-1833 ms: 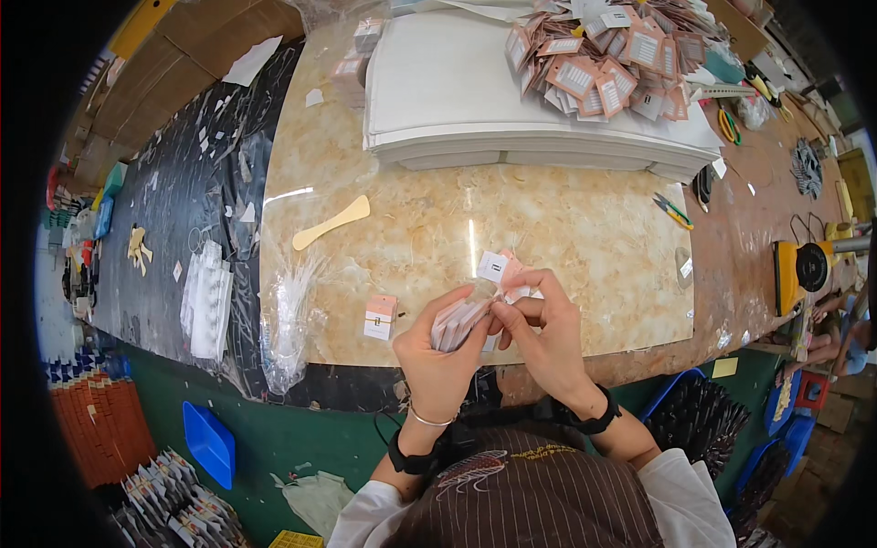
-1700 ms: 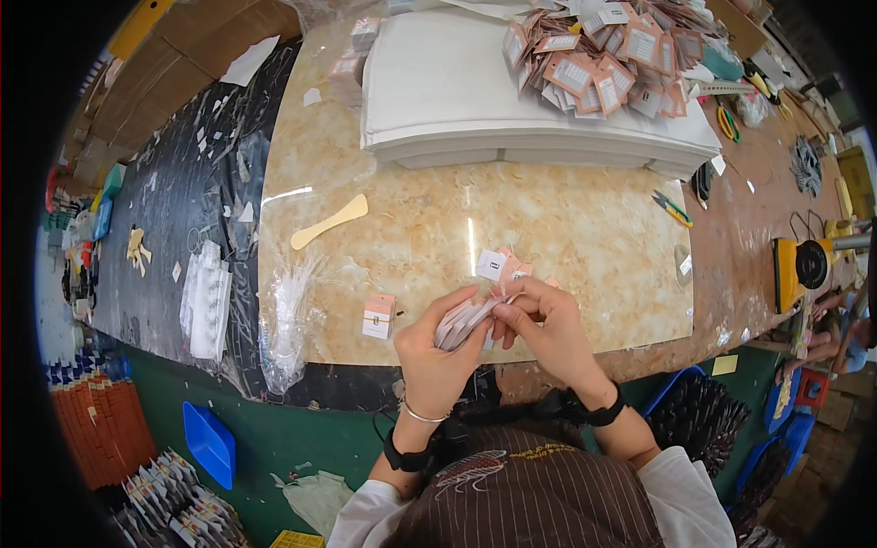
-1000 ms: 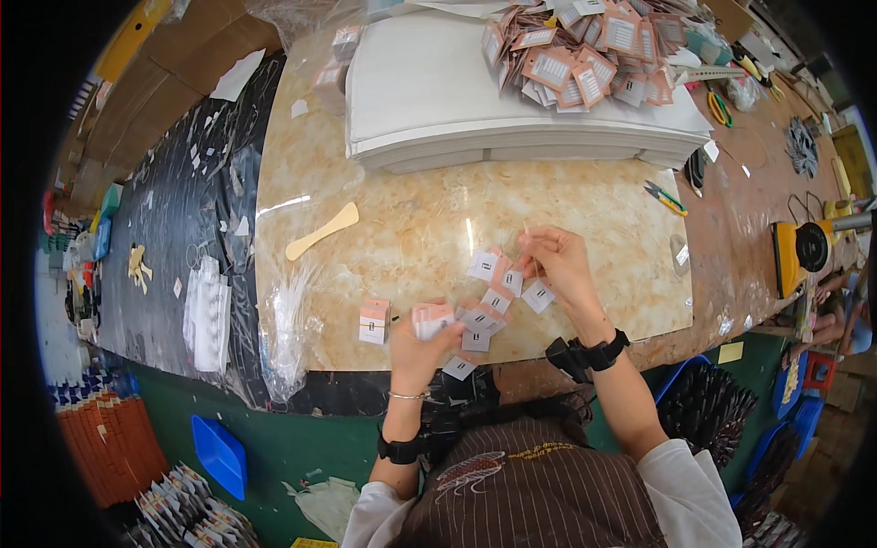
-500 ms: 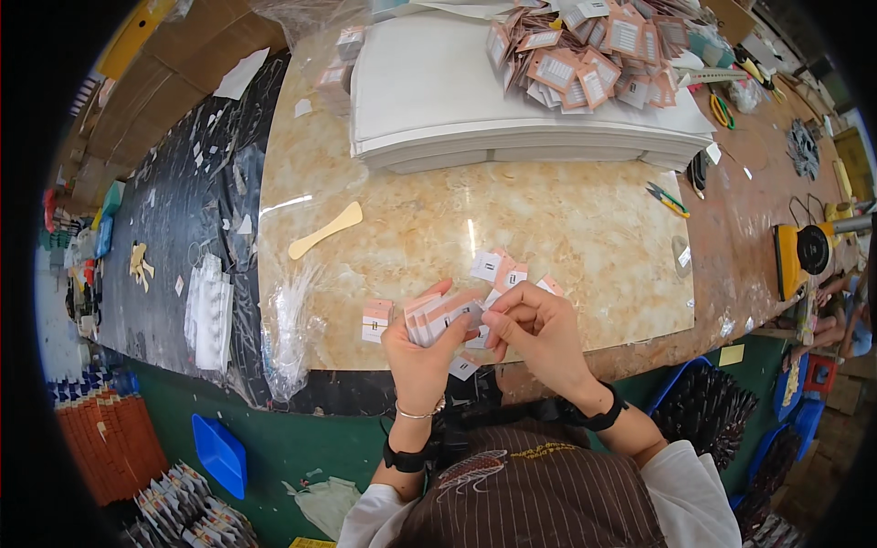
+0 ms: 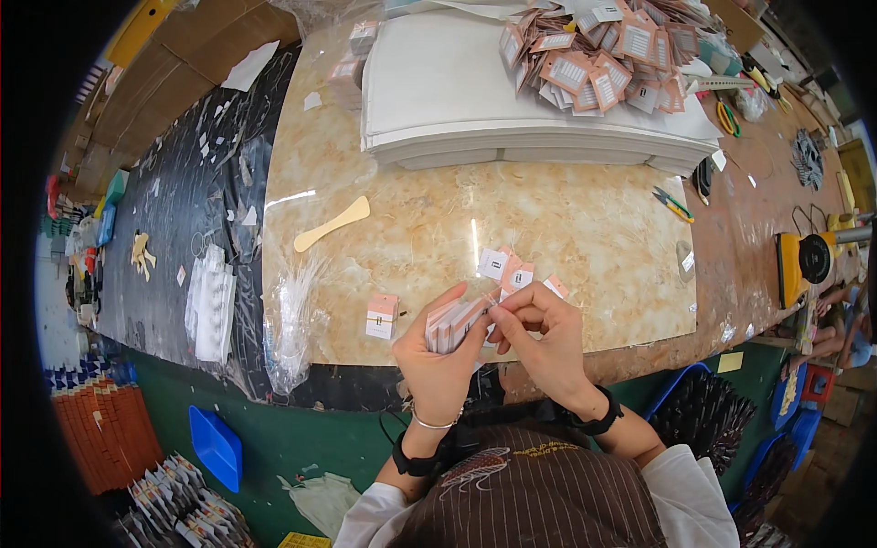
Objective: The recorder is sorting and organizing small paper or card stock tags, possibly shoe size or material identifiers, on a workbench.
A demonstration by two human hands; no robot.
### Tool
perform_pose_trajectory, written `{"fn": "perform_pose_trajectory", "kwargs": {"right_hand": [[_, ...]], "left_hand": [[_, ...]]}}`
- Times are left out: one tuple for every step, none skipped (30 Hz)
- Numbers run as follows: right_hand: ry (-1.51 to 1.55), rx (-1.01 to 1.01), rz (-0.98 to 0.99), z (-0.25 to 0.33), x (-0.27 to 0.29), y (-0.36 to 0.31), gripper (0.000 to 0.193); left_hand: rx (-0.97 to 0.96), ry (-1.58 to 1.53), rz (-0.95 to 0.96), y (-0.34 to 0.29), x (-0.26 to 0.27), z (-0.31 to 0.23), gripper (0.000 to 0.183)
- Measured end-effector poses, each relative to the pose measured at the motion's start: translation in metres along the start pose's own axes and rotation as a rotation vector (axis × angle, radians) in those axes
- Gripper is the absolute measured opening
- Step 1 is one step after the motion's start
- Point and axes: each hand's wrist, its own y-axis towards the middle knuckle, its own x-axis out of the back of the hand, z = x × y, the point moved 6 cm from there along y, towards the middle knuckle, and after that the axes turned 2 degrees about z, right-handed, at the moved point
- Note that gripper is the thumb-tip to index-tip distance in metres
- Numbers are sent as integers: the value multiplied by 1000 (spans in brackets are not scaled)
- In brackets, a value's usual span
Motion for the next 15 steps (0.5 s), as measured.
{"fn": "perform_pose_trajectory", "kwargs": {"right_hand": [[-16, 7, 0, 1, 0, 0, 7], [-32, 14, 1, 1, 0, 0, 7], [-49, 22, 0, 1, 1, 0, 7], [-48, 30, -5, 1, 1, 0, 7], [-47, 39, -9, 1, 2, 0, 6], [-46, 47, -14, 1, 2, 1, 6], [-48, 40, -6, 0, 3, 1, 6], [-51, 34, 1, -1, 4, 2, 6], [-53, 28, 8, -2, 4, 3, 5], [-42, 36, 6, -3, 4, 3, 5], [-30, 45, 3, -5, 5, 4, 6], [-18, 52, 1, -5, 5, 5, 6], [-5, 38, -12, -4, 6, 5, 6], [9, 23, -26, -1, 6, 5, 6], [22, 7, -41, 0, 7, 5, 7]], "left_hand": [[-4, 0, -2, 0, 0, 1, 36], [-7, -1, -4, 0, 0, 2, 36], [-5, 2, -2, 0, 0, 2, 36], [-4, 5, 0, 1, -1, 2, 36], [-2, 7, 2, 1, -1, 3, 36], [3, -1, 3, 1, -1, 3, 36], [9, -9, 4, 1, -2, 2, 36], [14, -17, 4, 1, -3, 2, 36], [4, -14, 12, 1, -4, 3, 36], [-5, -10, 19, 0, -4, 4, 36], [-15, -6, 27, 0, -5, 5, 36], [-48, 41, 38, 0, -5, 3, 37], [-81, 87, 49, 0, -5, 1, 37], [-113, 134, 60, 0, -5, -2, 38], [-125, 187, 77, 1, -5, -3, 40]]}}
